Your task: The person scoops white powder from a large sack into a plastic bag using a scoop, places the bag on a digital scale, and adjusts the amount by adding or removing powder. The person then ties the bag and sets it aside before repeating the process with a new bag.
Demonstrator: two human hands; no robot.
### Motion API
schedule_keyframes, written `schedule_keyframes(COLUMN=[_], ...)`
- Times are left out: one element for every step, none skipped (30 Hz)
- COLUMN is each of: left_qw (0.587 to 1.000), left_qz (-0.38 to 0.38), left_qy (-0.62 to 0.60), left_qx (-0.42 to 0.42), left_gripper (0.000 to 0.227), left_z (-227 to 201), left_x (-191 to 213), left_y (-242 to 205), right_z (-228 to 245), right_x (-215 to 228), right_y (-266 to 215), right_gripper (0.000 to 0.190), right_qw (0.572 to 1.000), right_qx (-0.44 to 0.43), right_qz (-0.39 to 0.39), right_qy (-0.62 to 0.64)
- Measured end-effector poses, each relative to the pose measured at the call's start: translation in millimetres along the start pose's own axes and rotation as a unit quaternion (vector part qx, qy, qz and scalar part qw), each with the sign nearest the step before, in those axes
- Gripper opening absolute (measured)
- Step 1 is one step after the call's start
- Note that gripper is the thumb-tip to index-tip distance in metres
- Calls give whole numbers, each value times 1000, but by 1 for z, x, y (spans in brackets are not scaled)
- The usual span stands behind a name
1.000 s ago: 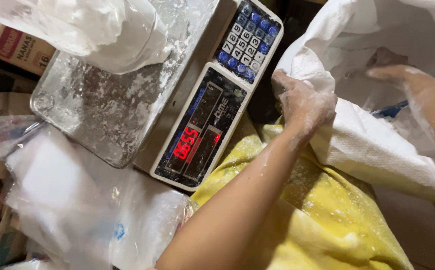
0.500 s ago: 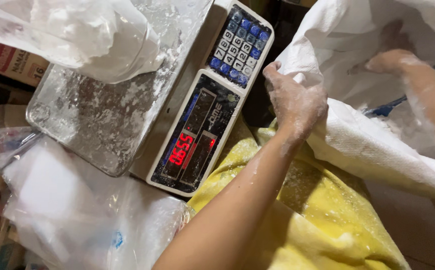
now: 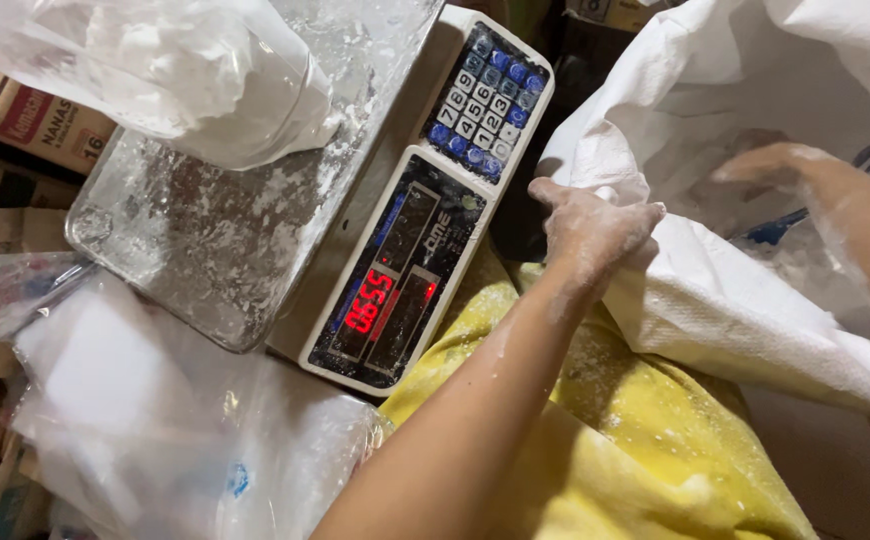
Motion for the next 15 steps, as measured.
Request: schedule_keyframes(left_qw=[1000, 999, 999, 999, 998, 999, 999, 999, 999, 999, 999, 1000, 999, 998, 997], left_qz=[8, 18, 26, 33, 40, 32, 24, 14, 19, 22, 25, 10, -4, -21, -29], left_qy=[-15, -29, -32, -35, -38, -39, -40, -42, -31, -22, -14, 12, 38, 64, 69], left_qx=[-5, -9, -5, 1, 7, 15, 24, 32, 31, 30, 28, 18, 7, -4, -20], left_gripper=[105, 103, 106, 110, 114, 108, 102, 96, 96, 96, 96, 92, 89, 87, 85], left_z=[1, 3, 6, 9, 12, 16, 19, 21, 20, 19, 18, 14, 9, 4, -1], left_x=[-2, -5, -7, -7, -9, -8, -7, -5, -5, -3, -2, 3, 7, 13, 17], left_y=[3, 6, 9, 12, 14, 15, 15, 15, 15, 16, 16, 17, 18, 19, 18], right_z=[3, 5, 7, 10, 13, 13, 13, 13, 12, 10, 8, 3, -1, -2, -3], right_x=[-4, -11, -18, -26, -29, -32, -33, -27, -18, -8, 1, 13, 23, 33, 41], right_y=[-4, -9, -14, -19, -22, -24, -26, -25, -23, -20, -17, -14, -11, -8, -6], right_gripper=[112, 110, 107, 104, 102, 99, 97, 94, 92, 89, 87, 84, 82, 79, 77], right_qw=[999, 997, 992, 987, 985, 982, 980, 983, 986, 989, 993, 995, 996, 996, 993], right_qx=[11, 20, 28, 36, 42, 43, 50, 48, 51, 52, 49, 46, 45, 38, 32], right_qz=[41, 78, 115, 151, 164, 178, 190, 173, 152, 129, 92, 50, 10, -40, -94], right_qy=[13, 22, 31, 39, 41, 45, 45, 49, 54, 57, 63, 69, 71, 65, 58])
Point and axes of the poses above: each hand's wrist, its own y-axis towards the middle knuckle, its own x-axis out of the back of the hand, z = x × y, the point moved 9 cm from there along y, towards the middle knuckle, and after that the axes turned 10 degrees about -x, right-handed, at the moved point
